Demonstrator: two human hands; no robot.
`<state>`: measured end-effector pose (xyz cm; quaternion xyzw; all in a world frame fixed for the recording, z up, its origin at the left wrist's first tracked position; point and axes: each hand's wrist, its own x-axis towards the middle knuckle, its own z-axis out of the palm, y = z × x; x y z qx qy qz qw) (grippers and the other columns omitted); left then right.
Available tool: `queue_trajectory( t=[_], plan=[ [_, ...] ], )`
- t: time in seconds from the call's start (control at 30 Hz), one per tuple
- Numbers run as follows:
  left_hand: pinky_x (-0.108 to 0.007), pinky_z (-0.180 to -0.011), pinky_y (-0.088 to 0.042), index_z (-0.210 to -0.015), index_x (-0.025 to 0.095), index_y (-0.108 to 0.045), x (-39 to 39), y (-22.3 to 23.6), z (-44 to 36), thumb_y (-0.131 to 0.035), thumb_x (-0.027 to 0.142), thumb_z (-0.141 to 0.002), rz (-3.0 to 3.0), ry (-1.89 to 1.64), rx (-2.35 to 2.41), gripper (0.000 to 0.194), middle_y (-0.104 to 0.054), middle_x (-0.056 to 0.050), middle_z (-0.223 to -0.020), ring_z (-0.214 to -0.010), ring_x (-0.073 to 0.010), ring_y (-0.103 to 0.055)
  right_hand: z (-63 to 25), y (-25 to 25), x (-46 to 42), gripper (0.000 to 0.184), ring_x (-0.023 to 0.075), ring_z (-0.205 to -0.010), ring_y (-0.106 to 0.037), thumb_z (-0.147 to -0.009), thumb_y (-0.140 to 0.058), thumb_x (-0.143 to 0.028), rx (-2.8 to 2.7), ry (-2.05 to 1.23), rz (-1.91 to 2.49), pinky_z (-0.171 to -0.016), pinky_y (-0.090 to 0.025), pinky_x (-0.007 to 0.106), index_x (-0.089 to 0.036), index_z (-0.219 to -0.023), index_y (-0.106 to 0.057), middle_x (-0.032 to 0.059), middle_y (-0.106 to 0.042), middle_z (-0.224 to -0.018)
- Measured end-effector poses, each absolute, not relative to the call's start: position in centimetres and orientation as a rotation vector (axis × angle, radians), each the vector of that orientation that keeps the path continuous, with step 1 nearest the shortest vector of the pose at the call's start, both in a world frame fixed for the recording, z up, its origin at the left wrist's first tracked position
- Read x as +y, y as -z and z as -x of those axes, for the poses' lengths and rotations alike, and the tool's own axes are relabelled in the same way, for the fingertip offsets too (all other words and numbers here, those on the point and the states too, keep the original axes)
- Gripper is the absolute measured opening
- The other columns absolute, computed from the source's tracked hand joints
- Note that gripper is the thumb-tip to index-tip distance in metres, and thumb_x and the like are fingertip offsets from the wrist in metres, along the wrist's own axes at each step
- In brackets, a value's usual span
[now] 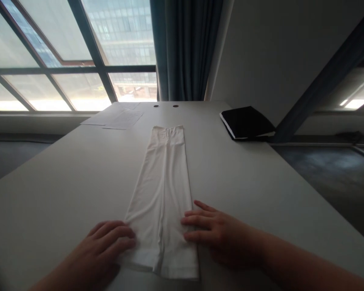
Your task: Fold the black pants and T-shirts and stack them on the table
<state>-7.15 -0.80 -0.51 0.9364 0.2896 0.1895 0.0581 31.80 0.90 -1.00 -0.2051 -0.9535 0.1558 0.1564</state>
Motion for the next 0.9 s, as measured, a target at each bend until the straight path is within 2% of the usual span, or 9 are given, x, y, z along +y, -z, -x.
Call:
queue_trajectory(
  t=[0.07,0.17,0.37,0.43,0.53,0.67,0.73,0.8,0.9],
  plan=[
    [-0.034,-0.105,-0.050,-0.119,0.026,-0.064,-0.8,1.1,8.1,-0.051,0.002,-0.080,-2.782,-0.609,0.883,0.047,-0.074,-0.004,-0.122,-0.119,-0.0223,-0.064,-31.2,0.7,-0.6,0.046,0.0230,-0.144,-0.056,-0.091,-0.060,-0.013,-2.717,-0.452,0.609,-0.131,-0.024,0.050,-0.022,-0.135,-0.067,0.0131,-0.068,-0.144],
    [-0.034,-0.109,-0.049,-0.118,0.027,-0.064,-0.5,1.6,8.7,-0.051,0.004,-0.084,-2.792,-0.564,0.841,0.042,-0.074,-0.004,-0.128,-0.127,-0.0219,-0.062,-30.1,1.1,-1.2,0.034,0.0242,-0.139,-0.061,-0.097,-0.069,-0.031,-2.691,-0.420,0.598,-0.129,-0.030,0.047,-0.020,-0.130,-0.070,0.0153,-0.071,-0.138],
    [-0.040,-0.126,-0.037,-0.120,0.026,-0.061,0.6,2.0,9.3,-0.053,0.014,-0.094,-2.806,-0.491,0.672,0.030,-0.067,-0.005,-0.148,-0.147,-0.0212,-0.053,-29.5,2.8,-0.5,0.032,0.0203,-0.129,-0.067,-0.106,-0.052,-0.016,-2.505,-0.249,0.837,-0.111,-0.054,0.033,-0.019,-0.134,-0.069,0.0161,-0.073,-0.134],
    [-0.042,-0.130,-0.032,-0.117,0.026,-0.061,0.8,2.2,9.3,-0.055,0.014,-0.094,-2.810,-0.436,0.645,0.027,-0.063,-0.006,-0.153,-0.151,-0.0209,-0.048,-29.2,2.8,-0.5,0.032,0.0235,-0.134,-0.064,-0.105,-0.056,-0.019,-2.540,-0.250,0.808,-0.116,-0.050,0.040,-0.019,-0.134,-0.070,0.0159,-0.072,-0.136],
    [-0.047,-0.132,-0.027,-0.118,0.025,-0.062,1.2,2.4,9.2,-0.059,0.015,-0.089,-2.820,-0.355,0.613,0.031,-0.056,-0.006,-0.160,-0.156,-0.0234,-0.041,-28.4,2.5,-0.7,0.038,0.0278,-0.141,-0.059,-0.102,-0.062,-0.025,-2.659,-0.338,0.680,-0.127,-0.035,0.052,-0.020,-0.139,-0.068,0.0153,-0.068,-0.144],
    [-0.051,-0.132,-0.026,-0.143,0.028,-0.056,1.6,2.3,8.7,-0.062,0.017,-0.085,-2.812,-0.279,0.605,0.060,-0.051,-0.007,-0.163,-0.156,-0.0248,-0.041,-28.0,2.4,-1.1,0.046,0.0315,-0.148,-0.052,-0.098,-0.063,-0.023,-2.747,-0.442,0.574,-0.127,-0.034,0.052,-0.018,-0.143,-0.065,0.0152,-0.059,-0.156],
    [-0.049,-0.132,-0.028,-0.146,0.029,-0.055,1.5,2.1,8.4,-0.060,0.013,-0.085,-2.824,-0.281,0.561,0.063,-0.055,-0.006,-0.160,-0.152,-0.0232,-0.047,-28.3,2.6,-1.4,0.045,0.0321,-0.146,-0.053,-0.098,-0.059,-0.021,-2.721,-0.447,0.532,-0.125,-0.037,0.052,-0.016,-0.142,-0.065,0.0167,-0.061,-0.153],
    [-0.042,-0.128,-0.037,-0.138,0.029,-0.060,1.1,1.6,8.2,-0.057,0.012,-0.088,-2.836,-0.297,0.507,0.053,-0.062,-0.005,-0.153,-0.144,-0.0209,-0.056,-28.7,2.6,-1.6,0.043,0.0313,-0.139,-0.060,-0.099,-0.057,-0.022,-2.655,-0.479,0.494,-0.122,-0.041,0.052,-0.015,-0.141,-0.065,0.0188,-0.067,-0.145],
    [-0.028,-0.104,-0.056,-0.130,0.028,-0.064,0.4,0.6,7.9,-0.053,0.015,-0.095,-2.856,-0.393,0.578,0.039,-0.077,-0.004,-0.131,-0.119,-0.0181,-0.074,-29.1,1.3,-1.8,0.033,0.0251,-0.116,-0.073,-0.104,-0.053,-0.029,-2.508,-0.660,0.497,-0.106,-0.054,0.040,-0.016,-0.130,-0.070,0.0182,-0.077,-0.123]
  ],
)
